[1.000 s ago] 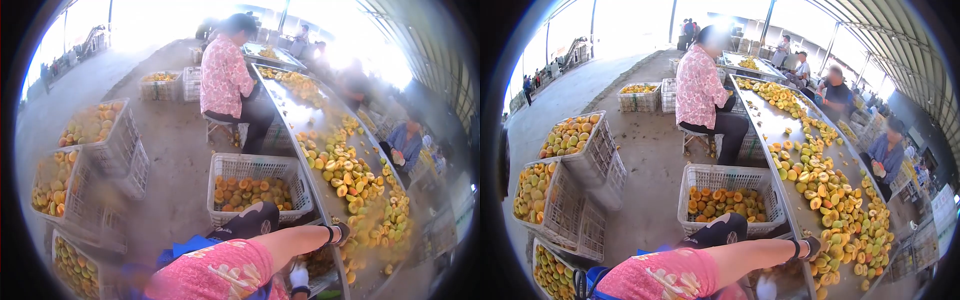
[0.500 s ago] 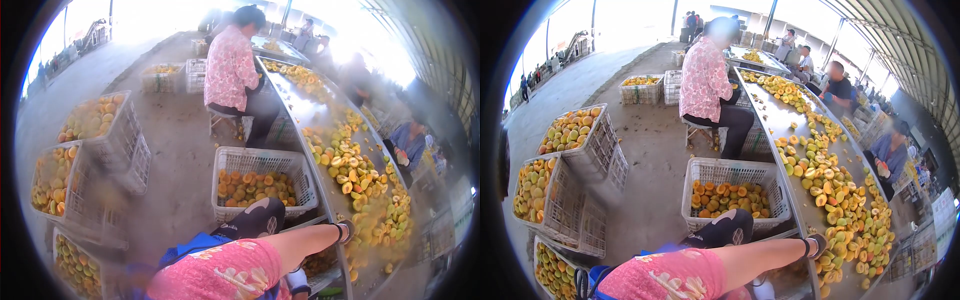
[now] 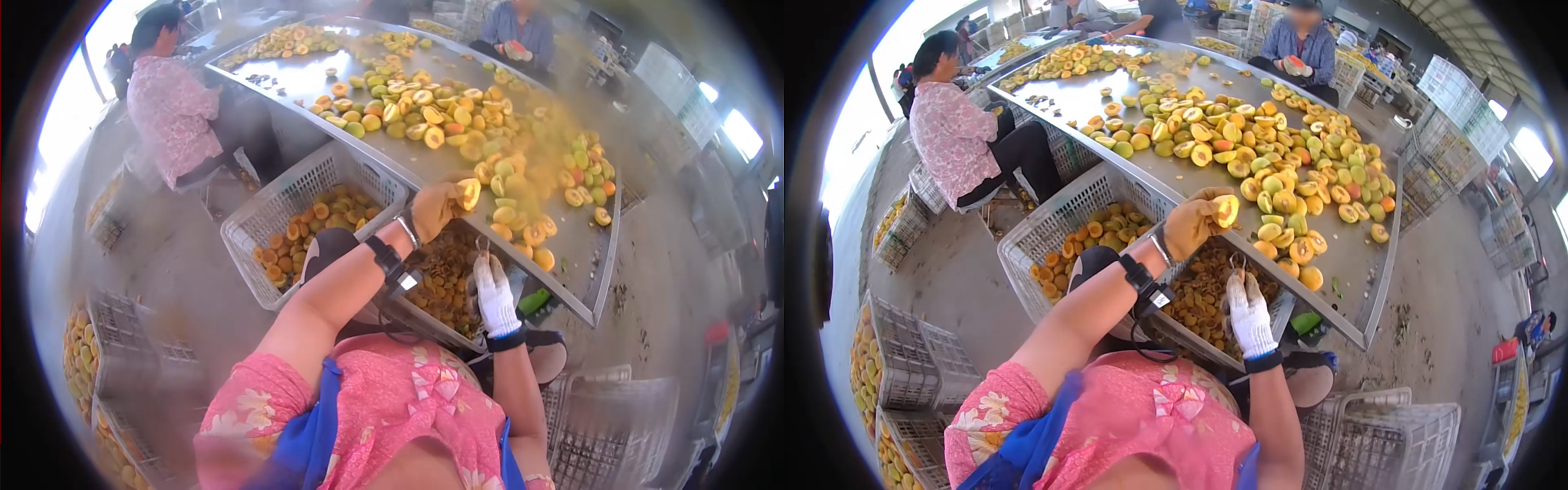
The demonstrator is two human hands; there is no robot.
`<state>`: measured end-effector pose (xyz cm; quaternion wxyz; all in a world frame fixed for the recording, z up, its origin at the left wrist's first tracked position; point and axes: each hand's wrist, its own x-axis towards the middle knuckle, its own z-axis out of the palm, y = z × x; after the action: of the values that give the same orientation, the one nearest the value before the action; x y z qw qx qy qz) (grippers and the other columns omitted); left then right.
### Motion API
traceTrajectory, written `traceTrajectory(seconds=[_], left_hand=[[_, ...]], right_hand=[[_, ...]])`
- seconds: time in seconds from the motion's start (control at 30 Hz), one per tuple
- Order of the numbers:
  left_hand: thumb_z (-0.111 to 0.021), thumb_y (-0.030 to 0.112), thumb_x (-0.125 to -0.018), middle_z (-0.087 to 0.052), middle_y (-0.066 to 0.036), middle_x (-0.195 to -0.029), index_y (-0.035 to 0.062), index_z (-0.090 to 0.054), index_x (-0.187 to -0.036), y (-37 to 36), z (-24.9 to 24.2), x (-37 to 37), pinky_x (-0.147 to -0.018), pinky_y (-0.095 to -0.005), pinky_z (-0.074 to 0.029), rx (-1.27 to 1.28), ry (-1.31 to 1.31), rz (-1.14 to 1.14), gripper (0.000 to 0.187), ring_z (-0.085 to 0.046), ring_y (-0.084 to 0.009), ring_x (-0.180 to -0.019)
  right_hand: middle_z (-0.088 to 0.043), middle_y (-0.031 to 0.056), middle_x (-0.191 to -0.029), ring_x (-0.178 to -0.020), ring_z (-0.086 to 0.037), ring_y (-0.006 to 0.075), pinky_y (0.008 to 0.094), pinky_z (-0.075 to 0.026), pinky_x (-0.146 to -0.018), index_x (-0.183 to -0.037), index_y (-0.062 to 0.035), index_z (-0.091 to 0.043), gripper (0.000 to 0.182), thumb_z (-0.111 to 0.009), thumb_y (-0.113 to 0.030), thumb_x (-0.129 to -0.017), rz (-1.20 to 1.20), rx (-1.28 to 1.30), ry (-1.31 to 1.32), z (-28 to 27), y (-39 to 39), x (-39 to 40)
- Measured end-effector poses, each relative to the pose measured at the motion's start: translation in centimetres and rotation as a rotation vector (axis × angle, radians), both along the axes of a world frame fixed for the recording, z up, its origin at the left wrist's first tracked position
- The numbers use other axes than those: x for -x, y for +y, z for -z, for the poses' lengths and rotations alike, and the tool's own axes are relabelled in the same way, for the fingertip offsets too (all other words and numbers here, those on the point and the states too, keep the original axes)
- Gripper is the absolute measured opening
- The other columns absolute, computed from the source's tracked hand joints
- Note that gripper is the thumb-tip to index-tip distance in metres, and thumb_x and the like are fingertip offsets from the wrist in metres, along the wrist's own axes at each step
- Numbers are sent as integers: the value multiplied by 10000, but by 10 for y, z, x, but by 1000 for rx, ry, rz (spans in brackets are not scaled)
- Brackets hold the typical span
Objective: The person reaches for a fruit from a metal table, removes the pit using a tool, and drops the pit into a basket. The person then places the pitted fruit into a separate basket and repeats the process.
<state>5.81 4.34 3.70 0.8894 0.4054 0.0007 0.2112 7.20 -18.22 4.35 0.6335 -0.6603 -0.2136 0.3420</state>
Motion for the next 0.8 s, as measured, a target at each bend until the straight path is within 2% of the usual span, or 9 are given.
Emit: traceTrajectory(seconds=[0.03,0.17,0.23,0.37,0.47,0.57,0.67,0.7,0.8], left_hand=[[-482,125,-933,-641,-138,-1142,39,-501,-1358,-7,-1,11,-827,-341,-582,86,-23,9,434,-643,-242,-1064],[-486,198,-952,-626,-166,-1268,50,-489,-1383,-26,-5,41,-853,-351,-576,176,-58,64,456,-653,-241,-1066],[-478,202,-959,-624,-175,-1263,39,-488,-1379,-33,-7,47,-854,-364,-575,151,-49,56,451,-653,-245,-1064],[-440,178,-958,-618,-189,-1254,-7,-481,-1366,-44,-7,46,-876,-379,-562,148,-43,47,449,-650,-257,-1056],[-404,161,-953,-619,-184,-1231,-44,-474,-1353,-47,-4,46,-910,-384,-544,141,-56,90,454,-646,-266,-1051],[-385,159,-952,-637,-170,-1154,-59,-495,-1329,-52,-7,46,-878,-364,-539,164,-31,87,449,-642,-251,-976],[-377,167,-954,-646,-159,-1062,-67,-528,-1299,-58,-6,44,-800,-346,-534,184,-69,49,444,-624,-240,-872],[-375,180,-962,-646,-155,-1034,-61,-545,-1272,-60,-6,44,-768,-338,-529,194,-41,16,428,-615,-236,-844],[-375,222,-988,-648,-142,-967,-38,-590,-1186,-67,-5,41,-681,-317,-519,229,49,-93,391,-604,-227,-786]], right_hand=[[-497,-18,-644,-404,-402,80,244,-312,-364,-1140,-135,-562,236,-525,-341,-1030,-7,-9,-27,-2,1,0],[-497,-26,-651,-412,-405,81,246,-314,-364,-1150,-121,-560,229,-531,-313,-1029,-37,-3,-119,-9,8,3],[-513,-13,-661,-472,-446,90,258,-353,-419,-1122,-85,-570,234,-544,-294,-1021,-45,59,-125,-28,13,11],[-548,14,-689,-597,-505,107,283,-409,-547,-1062,-40,-584,249,-563,-283,-1011,-26,77,-477,-22,19,7],[-547,20,-699,-606,-510,108,293,-420,-552,-1075,-33,-581,256,-570,-280,-1008,-16,41,-502,-14,22,3],[-585,80,-730,-642,-572,188,338,-449,-591,-1089,-18,-577,257,-568,-262,-1006,-12,81,-459,-8,24,-1],[-613,142,-771,-702,-622,281,386,-471,-638,-1123,-8,-574,273,-560,-254,-1006,15,155,-691,-5,25,3],[-645,221,-857,-824,-643,404,432,-485,-704,-1173,6,-567,318,-539,-268,-1012,-14,164,-667,-5,26,4],[-657,257,-918,-912,-633,457,457,-493,-769,-1217,16,-553,358,-522,-278,-1017,-15,224,-721,-14,27,16]])
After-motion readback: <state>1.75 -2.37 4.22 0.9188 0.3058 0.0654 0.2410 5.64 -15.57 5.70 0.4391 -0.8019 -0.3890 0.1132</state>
